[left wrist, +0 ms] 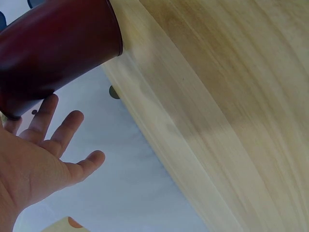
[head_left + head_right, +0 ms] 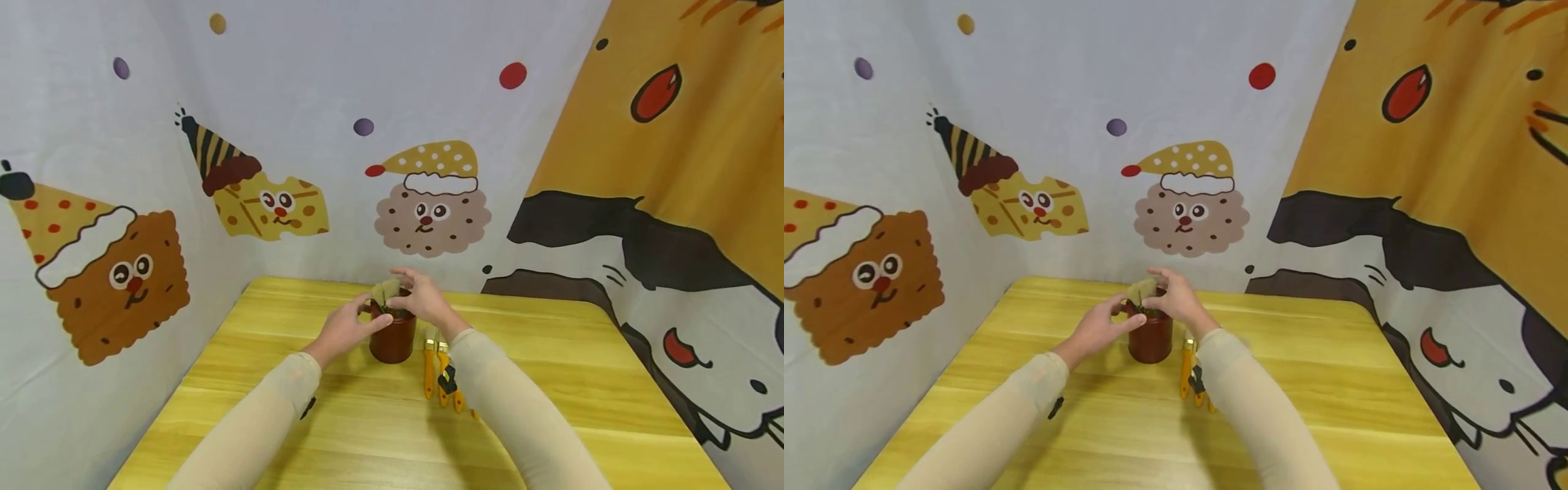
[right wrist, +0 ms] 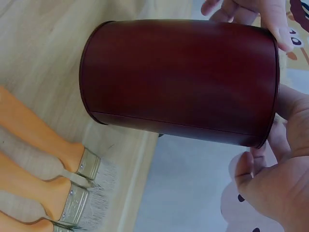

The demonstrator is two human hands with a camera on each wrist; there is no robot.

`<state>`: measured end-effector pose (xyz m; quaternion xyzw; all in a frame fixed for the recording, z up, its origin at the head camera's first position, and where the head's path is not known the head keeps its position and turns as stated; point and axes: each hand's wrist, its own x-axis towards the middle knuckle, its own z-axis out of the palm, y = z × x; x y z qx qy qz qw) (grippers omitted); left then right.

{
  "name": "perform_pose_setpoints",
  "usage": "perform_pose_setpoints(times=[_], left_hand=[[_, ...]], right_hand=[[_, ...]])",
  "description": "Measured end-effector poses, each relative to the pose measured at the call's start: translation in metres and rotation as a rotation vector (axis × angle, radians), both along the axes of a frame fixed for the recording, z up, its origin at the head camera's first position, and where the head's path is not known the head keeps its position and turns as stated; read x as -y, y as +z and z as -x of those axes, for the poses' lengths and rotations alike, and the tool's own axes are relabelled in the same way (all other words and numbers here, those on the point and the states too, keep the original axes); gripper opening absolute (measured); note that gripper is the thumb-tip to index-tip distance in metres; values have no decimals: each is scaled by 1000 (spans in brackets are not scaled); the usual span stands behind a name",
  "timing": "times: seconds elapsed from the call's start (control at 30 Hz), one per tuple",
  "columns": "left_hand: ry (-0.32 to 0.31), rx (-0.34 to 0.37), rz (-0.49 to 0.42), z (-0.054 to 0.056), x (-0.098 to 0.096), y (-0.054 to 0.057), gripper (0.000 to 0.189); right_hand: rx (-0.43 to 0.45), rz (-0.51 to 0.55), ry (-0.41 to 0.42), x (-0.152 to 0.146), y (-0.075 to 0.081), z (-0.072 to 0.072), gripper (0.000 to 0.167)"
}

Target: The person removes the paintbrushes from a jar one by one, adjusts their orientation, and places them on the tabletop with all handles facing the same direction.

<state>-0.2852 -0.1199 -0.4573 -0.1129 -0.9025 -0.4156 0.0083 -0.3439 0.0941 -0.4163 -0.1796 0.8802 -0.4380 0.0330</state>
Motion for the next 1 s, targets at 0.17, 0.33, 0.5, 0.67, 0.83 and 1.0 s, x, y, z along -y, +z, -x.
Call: perform_pose_setpoints(times=[0.17, 0.33, 0.5, 0.67, 0.83, 1.0], left_hand=[[2, 6, -17, 0, 2, 0, 91], [3, 10, -22, 0, 2, 0, 94], [6, 11, -12, 0, 1, 0, 96], [12, 15, 1, 0, 0, 0, 98], [17, 22, 3, 0, -1, 0, 97], [25, 41, -11, -1, -1, 2, 94]], right_hand=[[-71, -36, -14, 0, 3, -4, 72], [-128, -125, 19, -1, 3, -10, 71], [-138, -155, 44, -1, 4, -14, 70], [-132, -112, 42, -5, 10, -14, 71], [-184, 17, 48, -13, 28, -13, 71], [-218, 125, -1, -28, 55, -18, 68]])
